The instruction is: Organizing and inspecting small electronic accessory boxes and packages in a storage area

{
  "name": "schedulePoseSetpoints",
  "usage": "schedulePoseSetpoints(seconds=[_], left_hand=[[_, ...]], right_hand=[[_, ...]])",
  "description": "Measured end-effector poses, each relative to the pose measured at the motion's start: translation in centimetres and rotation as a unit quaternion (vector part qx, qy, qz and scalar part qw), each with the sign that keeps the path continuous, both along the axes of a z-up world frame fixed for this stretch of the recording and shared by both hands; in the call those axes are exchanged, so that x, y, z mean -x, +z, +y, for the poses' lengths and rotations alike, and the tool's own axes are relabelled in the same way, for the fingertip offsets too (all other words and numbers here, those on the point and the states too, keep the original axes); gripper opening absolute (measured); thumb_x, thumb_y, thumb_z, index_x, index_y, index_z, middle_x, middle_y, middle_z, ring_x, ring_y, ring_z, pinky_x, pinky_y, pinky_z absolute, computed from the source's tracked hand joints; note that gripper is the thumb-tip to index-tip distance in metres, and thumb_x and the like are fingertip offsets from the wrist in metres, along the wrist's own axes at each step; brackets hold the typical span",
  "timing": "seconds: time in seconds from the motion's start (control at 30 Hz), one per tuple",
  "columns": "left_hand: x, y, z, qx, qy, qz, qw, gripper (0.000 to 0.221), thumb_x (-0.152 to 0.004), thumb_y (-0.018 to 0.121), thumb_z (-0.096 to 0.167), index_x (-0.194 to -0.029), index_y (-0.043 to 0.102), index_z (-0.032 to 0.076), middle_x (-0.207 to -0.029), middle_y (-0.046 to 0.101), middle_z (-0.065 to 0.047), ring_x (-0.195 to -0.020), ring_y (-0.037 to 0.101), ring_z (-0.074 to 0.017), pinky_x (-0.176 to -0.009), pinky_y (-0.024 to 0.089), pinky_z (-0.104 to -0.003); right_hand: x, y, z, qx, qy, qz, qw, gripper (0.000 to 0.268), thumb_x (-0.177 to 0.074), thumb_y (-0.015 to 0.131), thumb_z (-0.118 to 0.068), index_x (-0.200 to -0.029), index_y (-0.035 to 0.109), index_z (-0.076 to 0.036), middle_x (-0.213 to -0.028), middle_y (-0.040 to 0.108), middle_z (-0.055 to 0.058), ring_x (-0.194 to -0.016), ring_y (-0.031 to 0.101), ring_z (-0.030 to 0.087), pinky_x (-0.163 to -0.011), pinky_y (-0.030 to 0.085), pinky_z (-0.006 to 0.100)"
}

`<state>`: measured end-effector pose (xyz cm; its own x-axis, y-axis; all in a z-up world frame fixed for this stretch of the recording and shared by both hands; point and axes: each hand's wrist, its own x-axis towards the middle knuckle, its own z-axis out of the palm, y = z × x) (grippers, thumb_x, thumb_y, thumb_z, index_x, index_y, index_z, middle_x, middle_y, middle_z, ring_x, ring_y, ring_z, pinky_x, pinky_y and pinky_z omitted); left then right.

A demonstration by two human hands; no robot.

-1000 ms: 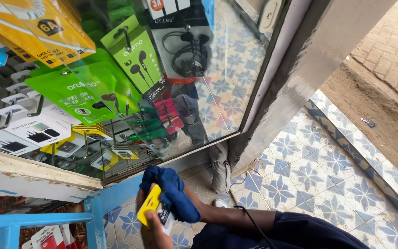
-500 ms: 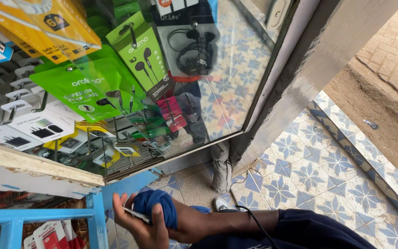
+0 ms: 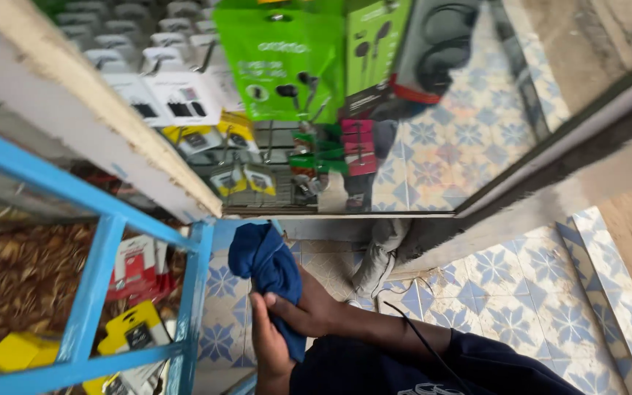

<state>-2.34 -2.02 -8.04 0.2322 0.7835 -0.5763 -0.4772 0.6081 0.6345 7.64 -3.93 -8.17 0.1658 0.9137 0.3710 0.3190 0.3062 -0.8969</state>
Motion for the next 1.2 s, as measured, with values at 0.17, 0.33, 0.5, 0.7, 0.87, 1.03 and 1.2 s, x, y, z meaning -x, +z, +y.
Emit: schedulePoseSetpoints(seconds=[0.17, 0.33, 0.5, 0.7, 0.87, 1.03, 1.2], left_hand=[[5.2, -18.6, 1.2, -0.387, 0.042, 0.326, 0.861, 0.056, -0.102, 0.044, 0.016, -0.153, 0.032, -0.003, -0.163, 0.031, -0.024, -0.151, 0.033, -0.0301, -0.126, 0.027, -0.039], [5.6, -6.0, 1.3, -0.550, 0.000, 0.461, 0.697, 0.060, -0.112, 0.038, 0.011, -0.159, 0.004, -0.004, -0.167, -0.006, -0.035, -0.159, -0.001, -0.0456, -0.132, 0.001, -0.045], [6.3, 0.0, 0.8, -0.509, 0.043, 0.379, 0.771, 0.078, -0.105, 0.051, 0.036, -0.161, 0.011, -0.001, -0.167, 0.022, -0.025, -0.158, 0.022, -0.0394, -0.132, 0.019, -0.050], [13.2, 4.2, -1.5, -0.538, 0.217, 0.462, 0.671, 0.079, -0.087, 0.081, 0.015, -0.152, 0.039, 0.003, -0.147, 0.054, -0.017, -0.135, 0.058, -0.0313, -0.113, 0.054, -0.039], [17.3, 4.7, 0.5, -0.400, 0.296, 0.580, 0.644, 0.073, -0.087, 0.070, 0.016, -0.151, 0.037, 0.002, -0.143, 0.056, -0.020, -0.127, 0.058, -0.0320, -0.100, 0.058, -0.042], [21.1, -2.2, 8.7, -0.292, 0.120, 0.659, 0.682, 0.093, -0.092, 0.075, 0.046, -0.157, 0.029, -0.002, -0.158, 0.039, -0.027, -0.147, 0.036, -0.0439, -0.118, 0.034, -0.056], [22.4, -5.9, 11.7, -0.441, 0.151, 0.661, 0.587, 0.076, -0.090, 0.078, 0.018, -0.155, 0.040, 0.005, -0.159, 0.042, -0.024, -0.149, 0.039, -0.0427, -0.124, 0.032, -0.054]], right_hand=[[2.3, -5.8, -2.1, 0.115, 0.109, 0.059, 0.986, 0.055, -0.103, 0.050, -0.046, -0.139, 0.052, -0.004, -0.135, 0.057, 0.014, -0.122, 0.054, 0.022, -0.107, 0.043, 0.039], [3.2, -7.9, -3.2, 0.220, 0.236, 0.162, 0.932, 0.062, -0.103, 0.049, -0.038, -0.154, 0.040, -0.004, -0.158, 0.045, 0.010, -0.145, 0.040, 0.019, -0.125, 0.025, 0.037], [3.3, -6.2, -2.4, 0.229, 0.051, 0.080, 0.969, 0.034, -0.095, 0.065, -0.011, -0.127, 0.069, -0.005, -0.127, 0.072, 0.009, -0.116, 0.065, 0.016, -0.102, 0.051, 0.033], [3.6, -1.7, -3.6, 0.300, 0.121, 0.214, 0.922, 0.033, -0.092, 0.067, -0.012, -0.123, 0.071, -0.001, -0.111, 0.078, 0.013, -0.103, 0.072, 0.022, -0.095, 0.061, 0.039], [2.6, -1.9, -3.0, 0.400, -0.002, 0.237, 0.886, 0.035, -0.092, 0.069, -0.014, -0.124, 0.072, -0.004, -0.110, 0.075, 0.015, -0.100, 0.071, 0.027, -0.081, 0.062, 0.045], [2.6, -2.8, -3.2, 0.415, -0.032, 0.246, 0.876, 0.029, -0.093, 0.071, -0.018, -0.118, 0.074, -0.005, -0.107, 0.076, 0.013, -0.095, 0.072, 0.025, -0.080, 0.063, 0.042], [2.7, -0.8, -3.2, 0.413, -0.025, 0.362, 0.835, 0.034, -0.093, 0.066, -0.012, -0.123, 0.070, 0.003, -0.110, 0.075, 0.023, -0.095, 0.073, 0.035, -0.077, 0.064, 0.052]])
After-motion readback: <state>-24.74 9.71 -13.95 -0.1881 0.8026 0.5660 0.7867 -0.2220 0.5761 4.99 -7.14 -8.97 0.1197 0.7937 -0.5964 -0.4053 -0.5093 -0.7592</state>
